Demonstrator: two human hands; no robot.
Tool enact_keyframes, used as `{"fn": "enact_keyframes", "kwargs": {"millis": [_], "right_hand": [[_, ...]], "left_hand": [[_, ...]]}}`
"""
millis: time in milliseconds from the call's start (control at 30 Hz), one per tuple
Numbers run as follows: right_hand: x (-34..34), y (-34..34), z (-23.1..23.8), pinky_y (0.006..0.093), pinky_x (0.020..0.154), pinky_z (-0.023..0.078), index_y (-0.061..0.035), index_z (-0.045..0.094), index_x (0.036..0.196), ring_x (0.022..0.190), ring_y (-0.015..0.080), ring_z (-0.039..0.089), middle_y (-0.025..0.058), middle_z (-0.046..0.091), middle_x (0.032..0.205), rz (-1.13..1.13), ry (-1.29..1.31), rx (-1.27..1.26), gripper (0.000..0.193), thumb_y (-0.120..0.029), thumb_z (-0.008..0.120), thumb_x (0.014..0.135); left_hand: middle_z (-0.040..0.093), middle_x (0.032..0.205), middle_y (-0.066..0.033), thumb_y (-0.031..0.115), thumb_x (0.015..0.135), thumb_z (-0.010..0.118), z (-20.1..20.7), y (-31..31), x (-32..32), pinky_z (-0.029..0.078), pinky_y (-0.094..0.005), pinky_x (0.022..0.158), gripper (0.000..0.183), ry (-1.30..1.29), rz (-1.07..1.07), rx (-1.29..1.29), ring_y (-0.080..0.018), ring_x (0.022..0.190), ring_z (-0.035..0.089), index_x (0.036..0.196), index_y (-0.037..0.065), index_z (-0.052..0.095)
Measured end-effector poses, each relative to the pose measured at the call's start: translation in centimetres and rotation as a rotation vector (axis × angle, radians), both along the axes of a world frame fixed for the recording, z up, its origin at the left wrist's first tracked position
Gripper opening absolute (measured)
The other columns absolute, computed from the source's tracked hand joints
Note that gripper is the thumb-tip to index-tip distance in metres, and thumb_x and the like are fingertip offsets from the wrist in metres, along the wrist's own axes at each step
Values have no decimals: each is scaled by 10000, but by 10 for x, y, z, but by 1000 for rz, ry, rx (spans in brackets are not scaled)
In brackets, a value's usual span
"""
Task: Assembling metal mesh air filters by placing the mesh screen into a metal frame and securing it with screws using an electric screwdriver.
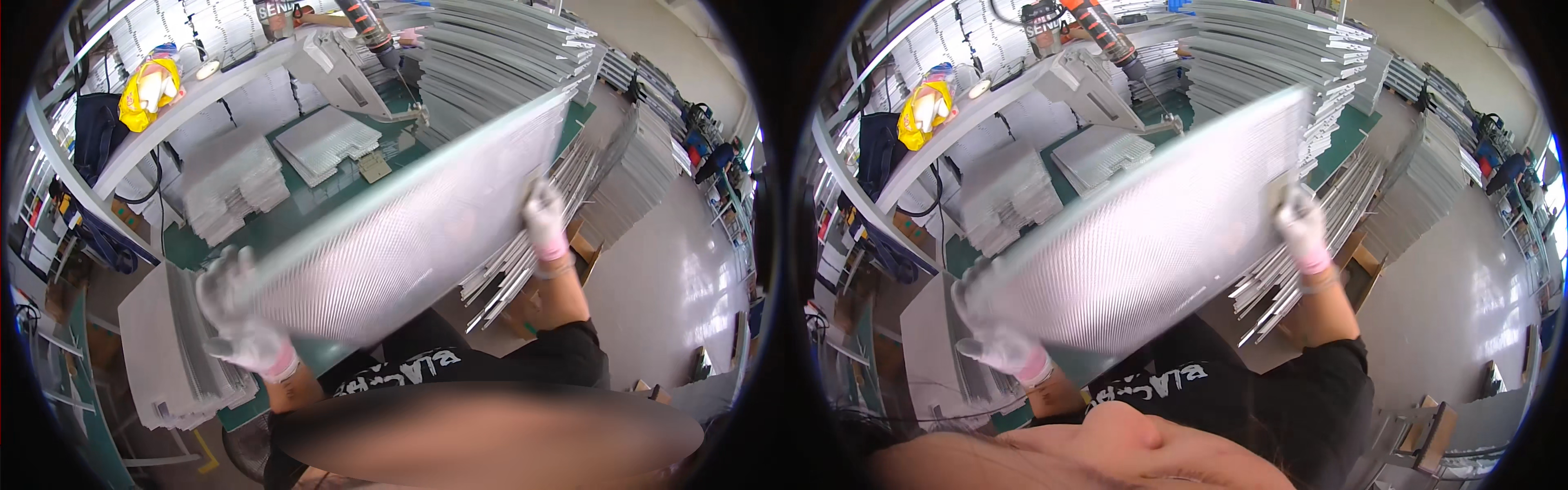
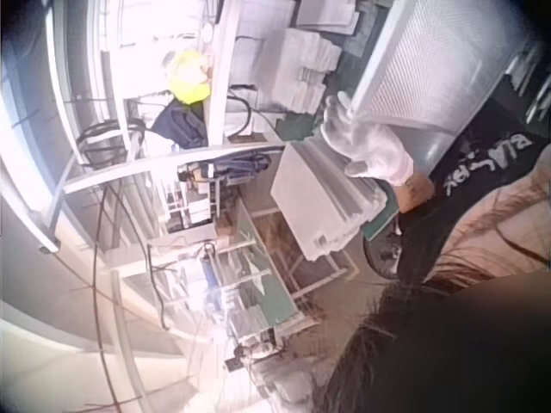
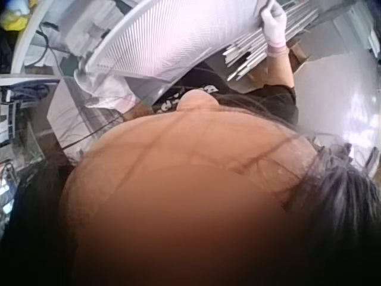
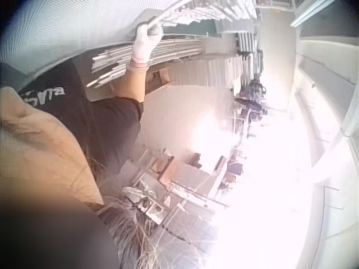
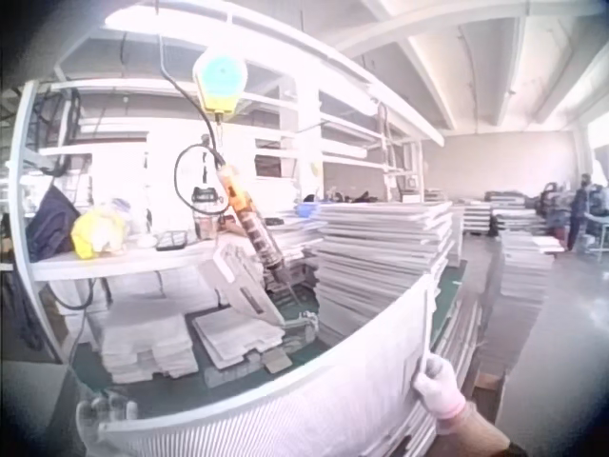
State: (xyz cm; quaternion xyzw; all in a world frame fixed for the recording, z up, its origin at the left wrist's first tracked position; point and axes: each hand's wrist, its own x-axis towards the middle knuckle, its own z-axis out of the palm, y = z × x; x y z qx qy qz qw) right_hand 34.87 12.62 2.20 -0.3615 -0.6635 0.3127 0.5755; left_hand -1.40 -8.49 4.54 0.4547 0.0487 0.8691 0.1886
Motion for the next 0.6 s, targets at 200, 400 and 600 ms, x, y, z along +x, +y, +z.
{"fn": "enact_keyframes", "kwargs": {"millis": [200, 400, 600], "right_hand": [[58, 42, 156, 262, 842, 475, 1, 534, 1283, 947, 127, 591, 60, 627, 1079, -282, 393, 326, 338, -154, 544, 983], [206, 225, 286, 300, 707, 517, -45, 662, 1009, 761, 159, 644, 77, 687, 889, -317, -76, 304, 158, -147, 559, 949], [108, 287, 306, 286, 561, 411, -88, 632, 767, 590, 154, 534, 34, 610, 676, -181, 200, -135, 234, -267, 578, 910]], "left_hand": [[485, 1403, -212, 249, 1015, 424, -16, -101, -58, 289, -510, 1127, 434, 677, 1676, -772, -383, 1329, 427, 1337, -34, 487], [488, 1387, -256, 346, 948, 529, -42, -200, -127, 389, -489, 1056, 571, 818, 1664, -2179, -432, 1271, 468, 1357, -47, 465], [571, 1262, -289, 475, 844, 638, -16, -219, -127, 455, -471, 976, 700, 888, 1579, -2265, -429, 1140, 569, 1270, -68, 520]]}}
